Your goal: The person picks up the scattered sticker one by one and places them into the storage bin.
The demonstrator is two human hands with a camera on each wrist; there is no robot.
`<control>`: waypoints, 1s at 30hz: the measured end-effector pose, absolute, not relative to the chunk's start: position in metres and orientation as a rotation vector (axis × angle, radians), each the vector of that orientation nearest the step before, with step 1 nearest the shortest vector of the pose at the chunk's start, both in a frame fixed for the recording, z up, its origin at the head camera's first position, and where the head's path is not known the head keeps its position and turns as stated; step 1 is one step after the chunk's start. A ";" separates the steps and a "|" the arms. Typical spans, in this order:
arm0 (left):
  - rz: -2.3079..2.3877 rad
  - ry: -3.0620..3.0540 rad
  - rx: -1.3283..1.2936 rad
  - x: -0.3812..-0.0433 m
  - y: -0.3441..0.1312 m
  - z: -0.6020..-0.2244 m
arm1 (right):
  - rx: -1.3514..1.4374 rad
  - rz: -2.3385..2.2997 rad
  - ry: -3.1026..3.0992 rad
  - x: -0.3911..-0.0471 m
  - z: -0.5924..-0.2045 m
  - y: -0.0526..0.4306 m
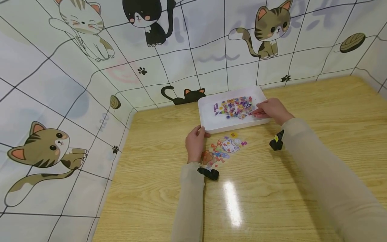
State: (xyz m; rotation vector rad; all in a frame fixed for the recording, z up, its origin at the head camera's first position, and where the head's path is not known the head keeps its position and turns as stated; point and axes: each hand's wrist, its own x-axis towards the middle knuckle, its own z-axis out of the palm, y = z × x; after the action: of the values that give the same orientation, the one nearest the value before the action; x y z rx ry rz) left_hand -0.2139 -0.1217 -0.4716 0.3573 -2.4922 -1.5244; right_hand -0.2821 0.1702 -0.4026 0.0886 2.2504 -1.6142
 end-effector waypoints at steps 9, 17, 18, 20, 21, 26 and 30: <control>-1.529 -2.497 0.384 -0.215 -0.120 -0.469 | 0.098 -1.597 2.201 -0.284 -0.399 0.169; -1.518 -2.506 0.399 -0.215 -0.120 -0.467 | 0.075 -1.555 2.203 -0.286 -0.398 0.168; -1.516 -2.508 0.403 -0.215 -0.120 -0.468 | 0.073 -1.551 2.203 -0.286 -0.399 0.167; -1.513 -2.510 0.406 -0.216 -0.120 -0.468 | 0.072 -1.553 2.202 -0.287 -0.399 0.167; -1.511 -2.510 0.408 -0.215 -0.121 -0.468 | 0.072 -1.553 2.202 -0.287 -0.399 0.167; -1.506 -2.512 0.405 -0.214 -0.121 -0.468 | 0.060 -1.537 2.222 -0.286 -0.400 0.167; -1.506 -2.511 0.398 -0.215 -0.122 -0.469 | 0.061 -1.545 2.223 -0.286 -0.400 0.167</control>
State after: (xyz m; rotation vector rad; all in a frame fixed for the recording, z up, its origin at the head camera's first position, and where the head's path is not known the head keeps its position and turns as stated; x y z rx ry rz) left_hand -0.2147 -0.1221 -0.4688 0.3976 -2.5113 -1.5056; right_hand -0.2859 0.1668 -0.4000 0.0605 2.2233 -1.5450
